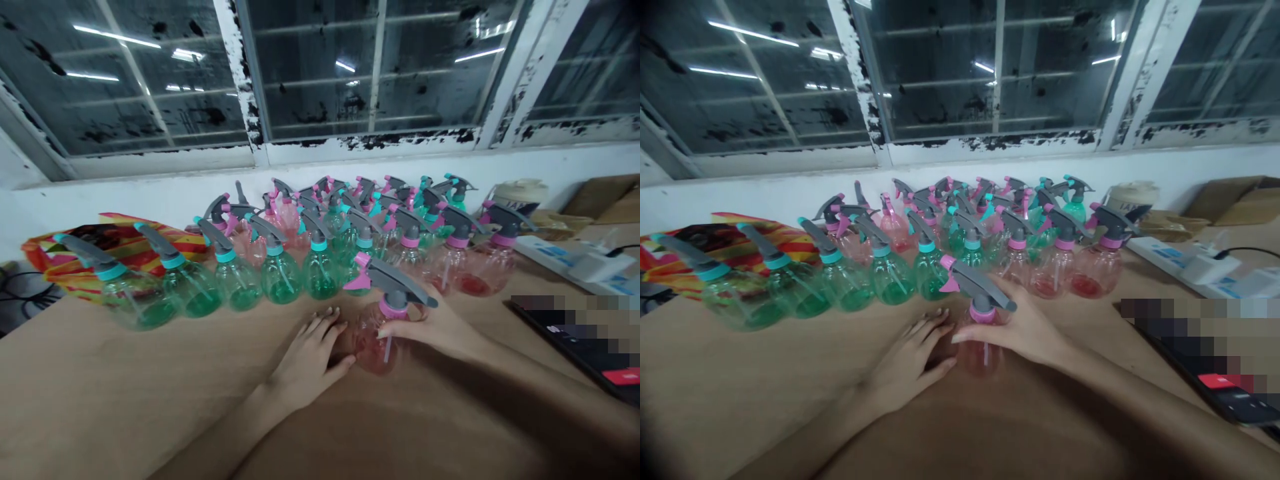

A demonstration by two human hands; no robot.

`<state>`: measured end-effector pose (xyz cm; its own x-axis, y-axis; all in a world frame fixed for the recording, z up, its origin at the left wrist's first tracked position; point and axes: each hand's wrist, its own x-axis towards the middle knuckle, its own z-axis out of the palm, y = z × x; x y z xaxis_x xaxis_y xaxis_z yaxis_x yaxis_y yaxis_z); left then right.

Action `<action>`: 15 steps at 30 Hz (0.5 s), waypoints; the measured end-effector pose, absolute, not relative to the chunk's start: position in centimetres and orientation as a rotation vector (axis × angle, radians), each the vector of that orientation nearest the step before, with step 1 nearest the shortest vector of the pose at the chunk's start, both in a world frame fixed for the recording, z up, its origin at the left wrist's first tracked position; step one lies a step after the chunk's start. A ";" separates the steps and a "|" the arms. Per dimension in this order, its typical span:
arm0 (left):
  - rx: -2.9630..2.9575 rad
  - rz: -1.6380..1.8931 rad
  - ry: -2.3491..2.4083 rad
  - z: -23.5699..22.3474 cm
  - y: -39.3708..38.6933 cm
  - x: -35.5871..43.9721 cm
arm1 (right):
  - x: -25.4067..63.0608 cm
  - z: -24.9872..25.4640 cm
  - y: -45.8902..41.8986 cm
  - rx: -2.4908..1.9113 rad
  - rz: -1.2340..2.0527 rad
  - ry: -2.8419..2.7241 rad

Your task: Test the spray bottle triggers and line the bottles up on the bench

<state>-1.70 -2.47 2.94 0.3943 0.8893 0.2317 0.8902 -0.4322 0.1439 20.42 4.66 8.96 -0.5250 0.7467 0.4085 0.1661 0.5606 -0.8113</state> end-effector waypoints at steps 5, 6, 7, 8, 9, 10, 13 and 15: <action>-2.606 -0.455 -1.653 2.7 -2.3 -1.8 | 21.4 8.9 3.2 -0.806 0.798 -1.973; -2.606 -0.458 -1.651 2.8 -2.3 -1.8 | 21.6 8.9 3.0 -0.806 0.809 -1.955; -2.605 -0.455 -1.652 2.8 -2.2 -1.9 | 21.9 8.8 2.8 -0.807 0.820 -1.938; -2.606 -0.446 -1.654 2.8 -2.2 -1.9 | 22.2 8.8 2.7 -0.816 0.823 -1.918; -2.606 -0.435 -1.655 2.9 -2.2 -1.9 | 22.7 8.8 2.6 -0.831 0.819 -1.900; -2.605 -0.428 -1.655 2.9 -2.1 -1.9 | 23.3 8.8 2.5 -0.850 0.811 -1.883; -2.600 -0.424 -1.649 3.1 -2.1 -2.0 | 26.3 8.9 2.5 -0.952 0.779 -1.840; -2.596 -0.421 -1.654 3.2 -2.0 -2.1 | 29.1 9.1 2.5 -1.060 0.720 -1.793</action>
<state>-2.14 -2.02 3.20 0.3967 0.8847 0.2447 0.8942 -0.4327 0.1149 29.14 2.53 9.05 -0.2238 0.8861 0.4058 0.3593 0.4621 -0.8108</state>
